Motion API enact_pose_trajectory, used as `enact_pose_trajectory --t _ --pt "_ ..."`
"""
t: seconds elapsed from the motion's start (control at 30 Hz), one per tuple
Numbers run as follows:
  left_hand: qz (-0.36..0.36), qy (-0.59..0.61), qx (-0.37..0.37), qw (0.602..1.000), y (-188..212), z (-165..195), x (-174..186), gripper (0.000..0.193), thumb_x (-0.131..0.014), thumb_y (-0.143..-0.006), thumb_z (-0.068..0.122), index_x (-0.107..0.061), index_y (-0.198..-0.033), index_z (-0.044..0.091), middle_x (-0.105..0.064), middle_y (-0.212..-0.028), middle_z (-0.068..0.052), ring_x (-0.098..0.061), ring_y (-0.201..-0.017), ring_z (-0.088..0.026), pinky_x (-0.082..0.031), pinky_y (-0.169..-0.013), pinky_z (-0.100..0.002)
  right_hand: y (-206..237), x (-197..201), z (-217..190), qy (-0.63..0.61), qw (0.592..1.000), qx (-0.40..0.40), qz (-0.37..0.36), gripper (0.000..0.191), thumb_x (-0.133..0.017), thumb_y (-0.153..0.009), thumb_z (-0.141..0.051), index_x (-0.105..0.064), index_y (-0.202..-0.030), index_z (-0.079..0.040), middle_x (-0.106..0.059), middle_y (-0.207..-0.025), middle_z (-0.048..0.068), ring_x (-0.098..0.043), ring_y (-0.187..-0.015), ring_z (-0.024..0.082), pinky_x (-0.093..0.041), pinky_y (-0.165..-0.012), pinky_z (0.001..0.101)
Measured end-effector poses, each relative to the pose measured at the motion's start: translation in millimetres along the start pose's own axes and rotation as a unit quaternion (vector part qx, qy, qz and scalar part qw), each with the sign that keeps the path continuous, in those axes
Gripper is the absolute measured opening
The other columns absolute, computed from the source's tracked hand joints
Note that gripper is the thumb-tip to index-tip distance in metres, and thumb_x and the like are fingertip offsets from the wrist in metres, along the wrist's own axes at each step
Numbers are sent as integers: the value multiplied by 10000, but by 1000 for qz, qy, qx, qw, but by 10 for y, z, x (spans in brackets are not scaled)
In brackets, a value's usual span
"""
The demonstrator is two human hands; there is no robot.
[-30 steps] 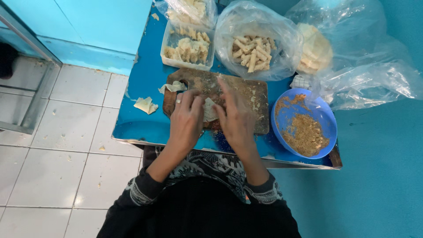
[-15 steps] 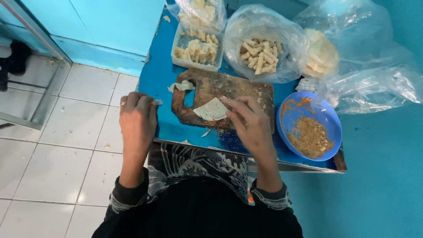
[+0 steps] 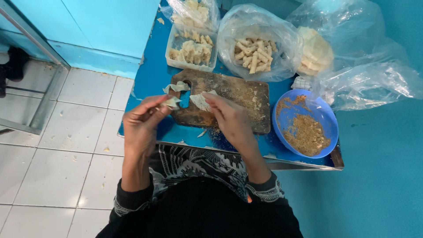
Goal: The person cuts a thin cracker sheet into small pieces on a wooden cutting board, folds and presses the pieces by hand, and places them into a blue bowl containing brown crumbs. At the end the person holds a stack of round crackers and the knife.
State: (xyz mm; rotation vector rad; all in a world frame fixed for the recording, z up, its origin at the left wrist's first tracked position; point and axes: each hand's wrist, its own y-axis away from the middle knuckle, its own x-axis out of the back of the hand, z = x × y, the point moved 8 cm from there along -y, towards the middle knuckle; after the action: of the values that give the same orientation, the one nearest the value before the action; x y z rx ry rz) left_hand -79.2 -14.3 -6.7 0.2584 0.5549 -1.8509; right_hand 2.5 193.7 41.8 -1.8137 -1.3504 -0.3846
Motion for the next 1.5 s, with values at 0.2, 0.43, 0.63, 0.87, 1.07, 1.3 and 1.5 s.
enact_pose_trajectory --t 0.2,0.43,0.63,0.87,1.07,1.3,1.5 --pt "-82 37 87 992 154 -231 -341 410 -641 -891 -180 -673 -1276 -42 -741 -1241 -153 -691 -1094 -156 -572 -979 -297 109 -139 122 -335 938 -88 -19 489 -666 -975 19 -563 -1443 -76 -728 -1268 101 -720 -1135 171 -626 -929 321" --pt "-113 -34 33 992 134 -177 -489 417 -647 -907 -173 -662 -1292 -15 -651 -1304 -103 -662 -1053 -123 -556 -936 -260 107 -244 317 -412 907 -82 22 447 -676 -974 58 -585 -1408 -5 -737 -1158 116 -719 -1051 149 -612 -910 285" --pt "-129 -186 -71 972 98 -51 -498 271 -612 -977 -138 -730 -1178 0 -686 -1245 -110 -714 -1075 -157 -585 -934 -277 147 -262 517 -484 859 -164 34 373 -679 -969 33 -625 -1335 -9 -707 -1030 66 -669 -887 97 -571 -767 242" --pt "-27 -596 -198 778 129 341 -307 389 -608 -892 -12 -745 -1255 14 -562 -1407 -194 -542 -1271 -371 -479 -1038 -467 215 -123 500 -451 876 -162 60 321 -652 -990 15 -636 -1311 -2 -665 -1033 39 -650 -895 84 -569 -751 241" --pt "-14 -645 -197 738 88 277 -212 261 -683 -1033 163 -727 -1279 85 -480 -1543 -178 -490 -1332 -371 -402 -1108 -493 244 -23 416 -395 909 -108 85 305 -646 -1016 20 -632 -1320 -3 -661 -1032 26 -633 -906 75 -551 -779 237" --pt "-16 -534 -265 803 175 409 -471 392 -795 -905 55 -707 -1288 61 -541 -1462 -212 -587 -1310 -379 -534 -1034 -440 206 3 354 -354 924 -115 92 396 -713 -970 33 -606 -1349 -14 -683 -999 28 -658 -930 66 -548 -773 214" --pt "-133 -355 -145 914 282 171 -888 414 -836 -839 98 -692 -1218 12 -697 -1161 -116 -753 -1006 -205 -606 -826 -325 191 -63 292 -346 928 -122 59 415 -725 -942 33 -609 -1338 -11 -705 -961 37 -678 -869 68 -540 -709 197"
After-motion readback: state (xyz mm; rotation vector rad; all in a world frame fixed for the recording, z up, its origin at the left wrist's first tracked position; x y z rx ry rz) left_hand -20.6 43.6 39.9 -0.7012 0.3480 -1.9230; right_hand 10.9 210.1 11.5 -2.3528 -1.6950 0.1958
